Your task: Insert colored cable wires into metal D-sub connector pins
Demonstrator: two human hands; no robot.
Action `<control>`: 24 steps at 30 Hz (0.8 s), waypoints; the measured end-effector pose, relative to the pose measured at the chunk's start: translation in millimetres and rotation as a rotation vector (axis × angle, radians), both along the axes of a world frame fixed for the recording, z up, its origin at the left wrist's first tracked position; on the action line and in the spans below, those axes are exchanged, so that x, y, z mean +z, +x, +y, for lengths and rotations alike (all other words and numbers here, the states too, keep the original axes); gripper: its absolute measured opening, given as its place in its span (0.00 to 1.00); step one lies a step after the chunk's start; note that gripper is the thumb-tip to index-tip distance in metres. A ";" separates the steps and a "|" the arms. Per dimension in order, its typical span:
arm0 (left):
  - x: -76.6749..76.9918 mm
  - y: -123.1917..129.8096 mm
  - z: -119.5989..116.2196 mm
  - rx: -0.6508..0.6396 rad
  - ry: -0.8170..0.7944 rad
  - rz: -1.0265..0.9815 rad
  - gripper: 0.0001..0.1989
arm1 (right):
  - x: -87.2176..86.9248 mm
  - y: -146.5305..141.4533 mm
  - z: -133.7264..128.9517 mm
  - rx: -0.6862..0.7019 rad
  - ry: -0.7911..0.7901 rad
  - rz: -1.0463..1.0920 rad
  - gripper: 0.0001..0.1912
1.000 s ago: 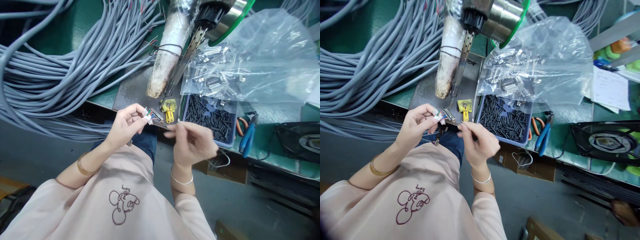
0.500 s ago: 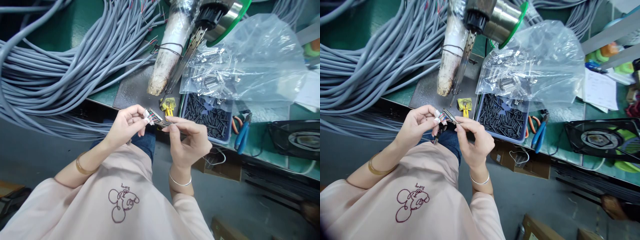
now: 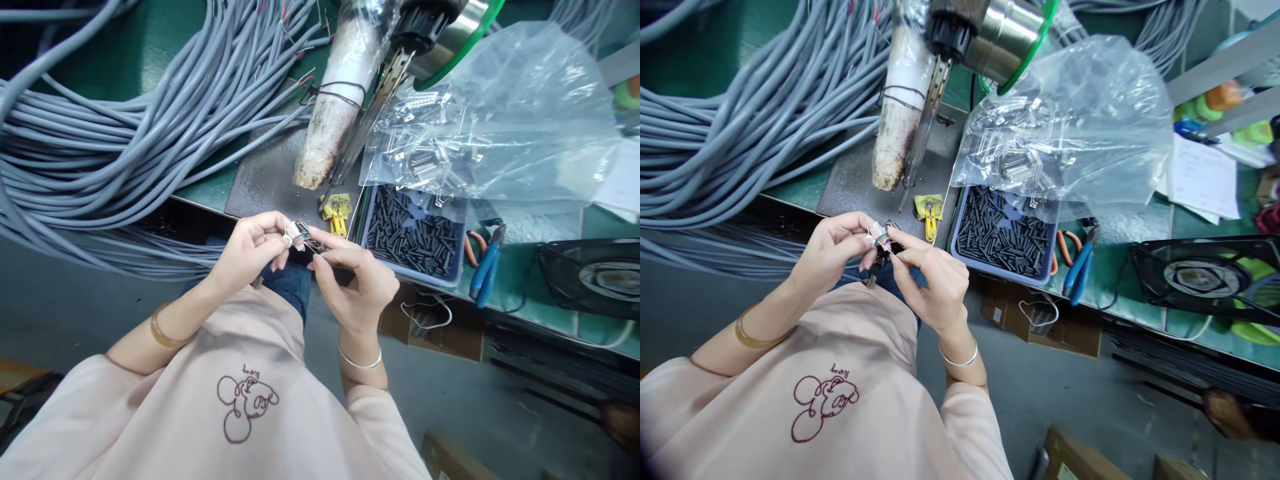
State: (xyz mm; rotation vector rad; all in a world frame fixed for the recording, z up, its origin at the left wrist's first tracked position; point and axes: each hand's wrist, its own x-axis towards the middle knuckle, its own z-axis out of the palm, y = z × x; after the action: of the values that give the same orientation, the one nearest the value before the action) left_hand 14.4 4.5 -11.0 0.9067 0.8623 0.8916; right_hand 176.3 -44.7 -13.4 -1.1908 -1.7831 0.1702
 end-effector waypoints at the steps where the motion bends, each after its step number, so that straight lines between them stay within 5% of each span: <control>1: -1.1 -0.3 0.0 0.008 0.003 0.004 0.02 | -0.3 0.7 -0.3 -0.007 0.019 -0.031 0.08; 9: -2.2 0.5 1.4 0.059 0.017 0.025 0.06 | -2.3 4.2 -2.7 -0.042 0.105 -0.232 0.07; 17: -4.5 1.6 -3.0 0.095 0.113 0.050 0.09 | -13.4 8.7 0.4 -0.164 0.126 -0.036 0.08; 24: -9.6 10.5 -2.2 0.168 0.192 0.066 0.09 | -20.2 2.6 8.8 -0.130 0.114 -0.046 0.10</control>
State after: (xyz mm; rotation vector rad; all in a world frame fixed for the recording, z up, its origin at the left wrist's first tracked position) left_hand 24.9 2.4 -20.6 1.0452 0.9307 1.1088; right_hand 178.9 -35.9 -33.6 -1.2322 -1.7249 -0.0347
